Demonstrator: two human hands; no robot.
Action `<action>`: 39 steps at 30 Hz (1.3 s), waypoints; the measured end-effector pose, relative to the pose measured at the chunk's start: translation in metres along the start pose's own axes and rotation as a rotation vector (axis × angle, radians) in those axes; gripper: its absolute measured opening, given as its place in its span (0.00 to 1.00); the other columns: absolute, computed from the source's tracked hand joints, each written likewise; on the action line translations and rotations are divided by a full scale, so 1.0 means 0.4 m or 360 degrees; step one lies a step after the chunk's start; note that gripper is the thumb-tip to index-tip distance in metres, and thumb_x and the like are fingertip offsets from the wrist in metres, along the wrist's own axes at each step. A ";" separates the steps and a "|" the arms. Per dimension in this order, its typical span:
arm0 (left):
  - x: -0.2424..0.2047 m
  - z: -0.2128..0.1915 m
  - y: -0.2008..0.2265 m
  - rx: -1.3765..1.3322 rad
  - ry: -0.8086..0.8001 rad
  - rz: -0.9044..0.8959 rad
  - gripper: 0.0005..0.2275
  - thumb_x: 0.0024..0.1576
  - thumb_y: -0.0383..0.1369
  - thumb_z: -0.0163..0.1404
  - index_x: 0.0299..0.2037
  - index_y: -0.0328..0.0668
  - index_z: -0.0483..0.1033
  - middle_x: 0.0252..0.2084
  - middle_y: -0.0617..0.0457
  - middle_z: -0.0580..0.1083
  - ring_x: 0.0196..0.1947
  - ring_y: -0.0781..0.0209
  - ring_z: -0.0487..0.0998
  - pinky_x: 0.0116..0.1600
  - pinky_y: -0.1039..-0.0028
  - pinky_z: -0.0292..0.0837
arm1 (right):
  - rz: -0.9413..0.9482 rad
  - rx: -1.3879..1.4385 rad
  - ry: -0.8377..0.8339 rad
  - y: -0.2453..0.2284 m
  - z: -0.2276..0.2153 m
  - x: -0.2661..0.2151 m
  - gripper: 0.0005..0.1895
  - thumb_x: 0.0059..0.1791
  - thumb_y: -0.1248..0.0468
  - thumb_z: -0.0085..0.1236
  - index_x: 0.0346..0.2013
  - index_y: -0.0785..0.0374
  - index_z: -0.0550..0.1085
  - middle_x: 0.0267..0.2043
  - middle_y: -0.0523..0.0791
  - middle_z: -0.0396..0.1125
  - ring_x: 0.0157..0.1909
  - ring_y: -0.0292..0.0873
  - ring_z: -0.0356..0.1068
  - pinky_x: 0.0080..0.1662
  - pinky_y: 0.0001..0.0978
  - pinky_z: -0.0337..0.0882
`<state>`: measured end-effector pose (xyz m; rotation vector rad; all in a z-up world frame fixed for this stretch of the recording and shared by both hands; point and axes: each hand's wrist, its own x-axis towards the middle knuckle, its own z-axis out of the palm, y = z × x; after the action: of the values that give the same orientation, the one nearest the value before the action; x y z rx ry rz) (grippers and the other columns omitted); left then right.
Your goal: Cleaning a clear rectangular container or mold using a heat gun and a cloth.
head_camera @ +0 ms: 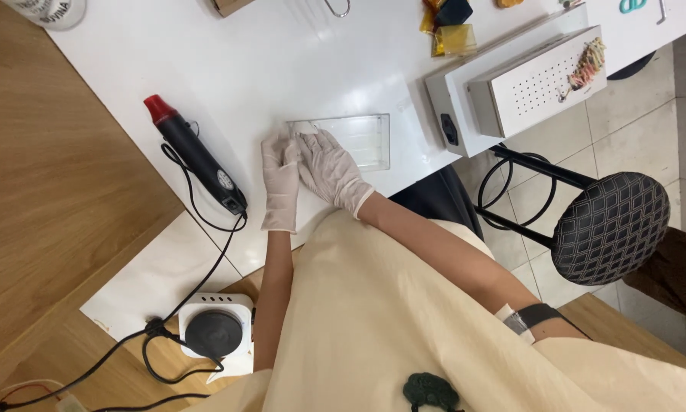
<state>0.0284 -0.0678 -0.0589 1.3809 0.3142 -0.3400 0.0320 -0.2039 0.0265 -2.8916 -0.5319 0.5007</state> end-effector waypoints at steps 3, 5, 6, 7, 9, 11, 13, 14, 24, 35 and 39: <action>-0.001 0.026 0.036 -0.0037 0.0090 -0.0103 0.11 0.66 0.28 0.49 0.56 0.38 0.65 0.43 0.54 0.74 0.37 0.71 0.73 0.39 0.80 0.71 | 0.0165 -0.0078 -0.0073 0.018 -0.001 -0.004 0.40 0.56 0.43 0.33 0.72 0.71 0.56 0.68 0.57 0.60 0.73 0.55 0.54 0.73 0.43 0.46; -0.018 0.047 0.053 -0.0036 0.0132 -0.0174 0.09 0.65 0.29 0.49 0.52 0.39 0.65 0.40 0.54 0.74 0.31 0.72 0.72 0.33 0.81 0.70 | 0.0278 -0.0050 -0.0086 0.042 0.006 -0.024 0.41 0.56 0.40 0.32 0.72 0.70 0.54 0.70 0.58 0.58 0.73 0.56 0.54 0.72 0.43 0.45; -0.020 0.050 0.043 -0.0012 0.0171 -0.0211 0.08 0.65 0.29 0.49 0.49 0.39 0.64 0.37 0.55 0.73 0.26 0.72 0.70 0.28 0.80 0.66 | 0.0365 -0.0091 -0.0093 0.057 0.006 -0.030 0.45 0.55 0.37 0.31 0.72 0.72 0.53 0.71 0.57 0.56 0.73 0.56 0.51 0.71 0.43 0.44; -0.022 0.052 0.033 0.0011 0.0210 -0.0249 0.07 0.65 0.30 0.49 0.47 0.40 0.64 0.34 0.55 0.72 0.21 0.72 0.67 0.23 0.79 0.63 | 0.0452 -0.0133 -0.0100 0.071 0.007 -0.037 0.49 0.53 0.34 0.30 0.71 0.74 0.52 0.72 0.57 0.53 0.74 0.57 0.49 0.71 0.42 0.43; -0.025 0.044 0.010 0.0014 0.0219 -0.0228 0.06 0.66 0.30 0.49 0.46 0.40 0.64 0.32 0.56 0.72 0.21 0.72 0.66 0.22 0.78 0.62 | 0.0568 -0.0206 -0.0357 0.072 -0.140 -0.036 0.50 0.53 0.32 0.28 0.71 0.75 0.52 0.73 0.57 0.51 0.75 0.57 0.47 0.71 0.44 0.42; -0.035 0.040 -0.008 0.0012 0.0212 -0.0212 0.06 0.67 0.30 0.49 0.45 0.40 0.64 0.30 0.57 0.71 0.20 0.72 0.65 0.21 0.77 0.60 | 0.0700 -0.0284 -0.0617 0.091 -0.169 -0.056 0.52 0.53 0.30 0.27 0.71 0.75 0.51 0.75 0.57 0.48 0.76 0.57 0.44 0.72 0.46 0.40; -0.035 0.040 -0.013 -0.0064 0.0154 -0.0264 0.06 0.67 0.31 0.48 0.44 0.41 0.64 0.27 0.58 0.69 0.16 0.71 0.64 0.18 0.76 0.60 | 0.0630 -0.0330 -0.0394 0.134 -0.083 -0.080 0.54 0.54 0.29 0.26 0.72 0.78 0.52 0.75 0.59 0.49 0.77 0.54 0.43 0.73 0.42 0.39; -0.034 0.042 -0.018 -0.0065 0.0147 -0.0261 0.06 0.67 0.31 0.48 0.44 0.41 0.64 0.27 0.58 0.69 0.16 0.71 0.64 0.18 0.76 0.60 | 0.0637 -0.0332 -0.0391 0.133 -0.065 -0.082 0.54 0.54 0.29 0.26 0.72 0.78 0.52 0.75 0.59 0.49 0.77 0.54 0.43 0.73 0.42 0.39; -0.049 0.022 -0.139 -0.0013 0.0015 -0.0173 0.05 0.71 0.32 0.48 0.47 0.39 0.69 0.34 0.55 0.72 0.30 0.70 0.71 0.34 0.77 0.69 | 0.0370 -0.0059 -0.0476 0.042 -0.143 -0.071 0.42 0.56 0.37 0.23 0.71 0.68 0.57 0.76 0.56 0.49 0.78 0.57 0.42 0.74 0.49 0.34; -0.095 0.078 -0.129 -0.0131 0.0157 -0.0360 0.05 0.68 0.32 0.48 0.44 0.40 0.69 0.34 0.57 0.71 0.32 0.71 0.69 0.34 0.79 0.68 | 0.0560 -0.0096 -0.0642 -0.033 -0.120 -0.066 0.34 0.62 0.43 0.22 0.50 0.62 0.75 0.51 0.60 0.70 0.56 0.61 0.63 0.63 0.53 0.51; -0.120 0.124 -0.128 -0.0565 0.0176 -0.0359 0.04 0.66 0.31 0.46 0.46 0.41 0.68 0.41 0.56 0.72 0.39 0.69 0.73 0.42 0.75 0.75 | 0.0725 0.0223 -0.0589 -0.009 -0.164 -0.050 0.37 0.56 0.39 0.23 0.53 0.64 0.72 0.54 0.62 0.66 0.62 0.64 0.58 0.65 0.55 0.47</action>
<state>-0.0356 -0.1222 -0.0770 1.0180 0.5951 -0.3740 0.0363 -0.2142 0.0942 -2.7839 0.1321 1.0999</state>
